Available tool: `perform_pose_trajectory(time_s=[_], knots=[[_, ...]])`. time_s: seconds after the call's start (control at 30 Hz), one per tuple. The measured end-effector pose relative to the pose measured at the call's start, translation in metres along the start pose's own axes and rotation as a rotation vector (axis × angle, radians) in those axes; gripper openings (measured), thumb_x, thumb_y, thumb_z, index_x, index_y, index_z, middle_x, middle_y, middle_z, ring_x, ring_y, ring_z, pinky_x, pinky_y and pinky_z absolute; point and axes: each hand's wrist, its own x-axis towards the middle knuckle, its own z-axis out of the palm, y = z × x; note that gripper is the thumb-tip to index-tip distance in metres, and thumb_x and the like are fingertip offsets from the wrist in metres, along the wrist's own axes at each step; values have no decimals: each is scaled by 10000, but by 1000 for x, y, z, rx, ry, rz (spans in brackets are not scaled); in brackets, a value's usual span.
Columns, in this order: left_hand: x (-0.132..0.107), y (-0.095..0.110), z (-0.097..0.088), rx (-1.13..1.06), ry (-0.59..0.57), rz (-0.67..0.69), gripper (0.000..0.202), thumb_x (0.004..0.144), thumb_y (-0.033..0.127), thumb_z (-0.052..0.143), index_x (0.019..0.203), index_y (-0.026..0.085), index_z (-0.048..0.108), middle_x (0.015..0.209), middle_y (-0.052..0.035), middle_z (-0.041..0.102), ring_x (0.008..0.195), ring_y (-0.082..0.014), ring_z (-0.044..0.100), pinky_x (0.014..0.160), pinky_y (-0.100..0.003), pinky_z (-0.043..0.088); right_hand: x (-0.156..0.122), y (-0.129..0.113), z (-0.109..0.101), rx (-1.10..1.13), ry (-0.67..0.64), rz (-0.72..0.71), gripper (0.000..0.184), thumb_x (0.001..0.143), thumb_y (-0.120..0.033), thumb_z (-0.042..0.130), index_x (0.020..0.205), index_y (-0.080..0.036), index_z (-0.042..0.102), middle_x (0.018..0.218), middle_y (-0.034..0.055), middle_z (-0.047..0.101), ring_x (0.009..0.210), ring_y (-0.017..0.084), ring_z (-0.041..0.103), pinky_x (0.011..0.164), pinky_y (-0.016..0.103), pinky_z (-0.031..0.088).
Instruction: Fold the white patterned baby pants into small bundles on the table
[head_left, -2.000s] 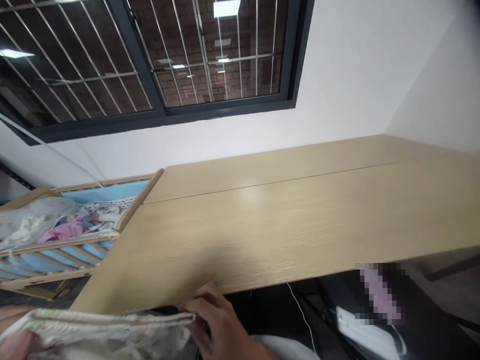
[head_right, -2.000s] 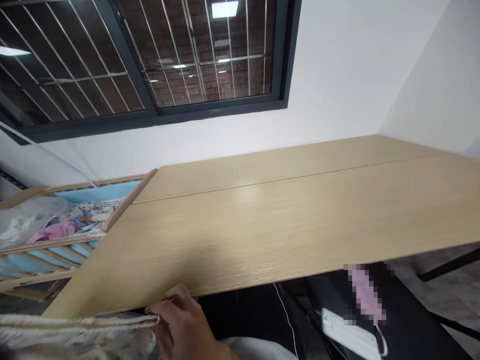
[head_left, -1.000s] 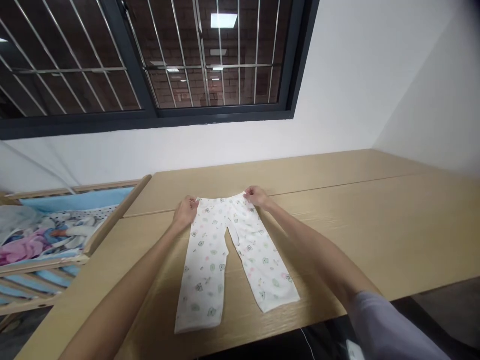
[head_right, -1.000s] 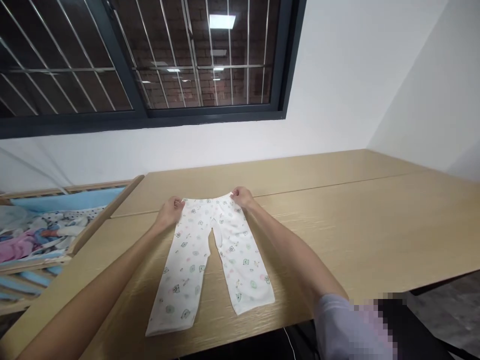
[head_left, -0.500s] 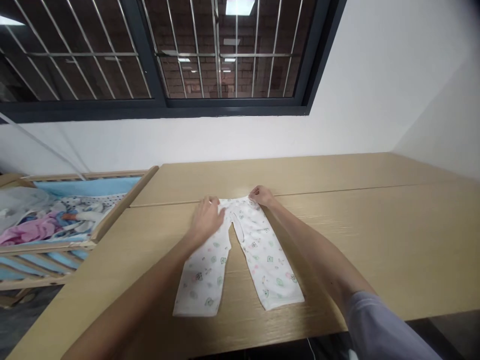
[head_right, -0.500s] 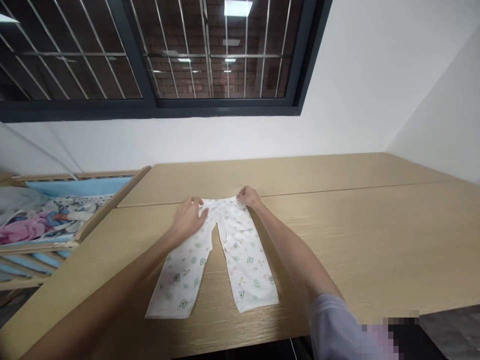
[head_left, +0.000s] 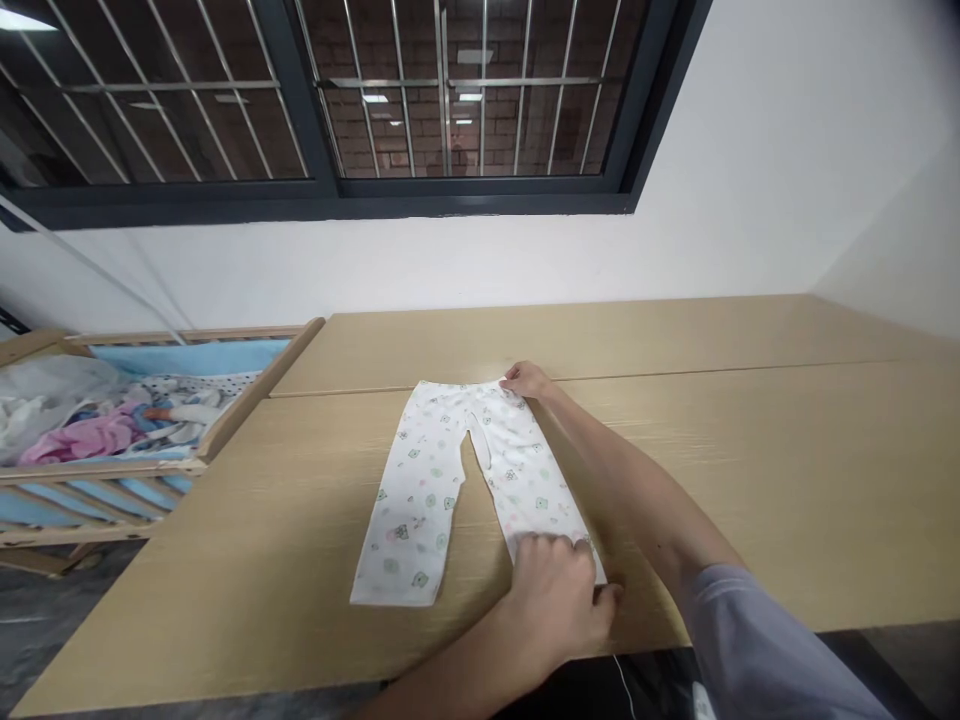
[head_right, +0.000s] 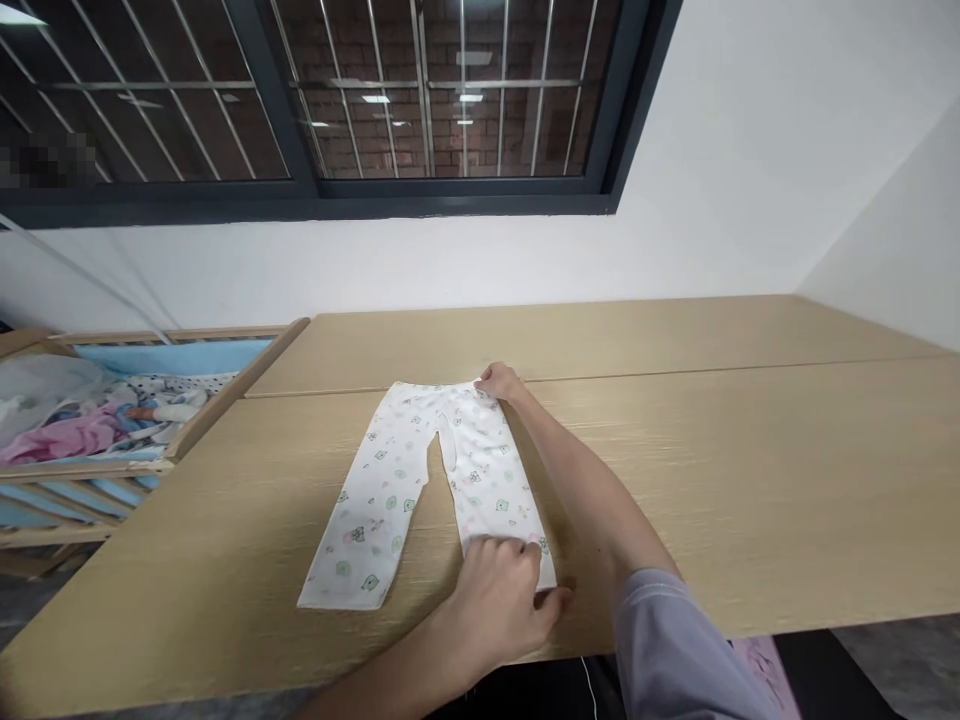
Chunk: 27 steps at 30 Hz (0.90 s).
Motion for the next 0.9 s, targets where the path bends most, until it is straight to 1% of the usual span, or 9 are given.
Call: perform_pose_trajectory(time_s=[0.1,0.2,0.3,0.37,0.5,0.6,0.73,0.83,0.9], knots=[[0,1,1,11,-1,18,358,884,392,494,1006,134,710,973,-190,741,919,-362,693,833,-510,507,0,-1,0,32,-4,5,216,694,-224,798,854,-152,672,801,50,720,746,162,651,656,223,455],[-8,-2,-5,-18,23,-13,291,839,358,507,884,161,716,902,-170,748,867,-337,692,799,-471,499,0,-5,-4,82,-17,-2,255,695,-196,805,898,-137,662,811,54,716,710,148,640,630,216,458],[-25,-11,-19,-106,130,-70,243,845,342,491,699,218,641,761,-95,728,730,-261,664,663,-383,443,0,-13,-12,133,-19,-38,301,704,-199,815,950,-130,656,877,62,715,723,134,639,614,200,456],[-41,-21,-30,-199,228,-99,287,868,332,465,612,227,543,651,-41,674,610,-195,598,592,-341,374,-1,-23,-17,155,-18,-68,313,723,-205,807,982,-128,649,911,65,712,715,126,637,603,201,453],[-78,-48,-47,-346,355,-236,386,907,396,414,563,222,427,540,5,551,541,-149,501,559,-304,317,-4,-54,-15,152,-8,-115,284,775,-221,762,1008,-130,628,925,61,704,693,115,624,594,211,448],[-106,-68,-52,-385,396,-330,430,912,455,403,552,224,441,524,11,514,541,-150,498,561,-289,329,-7,-80,2,104,17,-137,258,780,-217,736,996,-136,621,943,65,696,741,130,624,617,217,451],[-137,-93,-48,-406,481,-379,473,935,505,393,559,227,463,513,20,479,510,-143,489,543,-275,328,-13,-114,38,-19,66,-181,256,770,-154,669,1018,-165,605,1033,79,678,875,177,624,718,253,459],[-152,-112,-42,-346,558,-478,468,946,501,383,571,230,451,513,18,497,493,-144,498,524,-274,306,-18,-136,66,-124,90,-237,318,754,-96,626,1057,-181,584,1054,86,671,982,224,608,861,316,433],[-157,-123,-38,-287,547,-538,456,950,481,377,578,232,462,524,8,541,504,-152,530,531,-274,309,-22,-147,82,-184,87,-269,319,755,-74,603,1054,-183,578,1052,93,674,1026,246,600,933,353,397]])
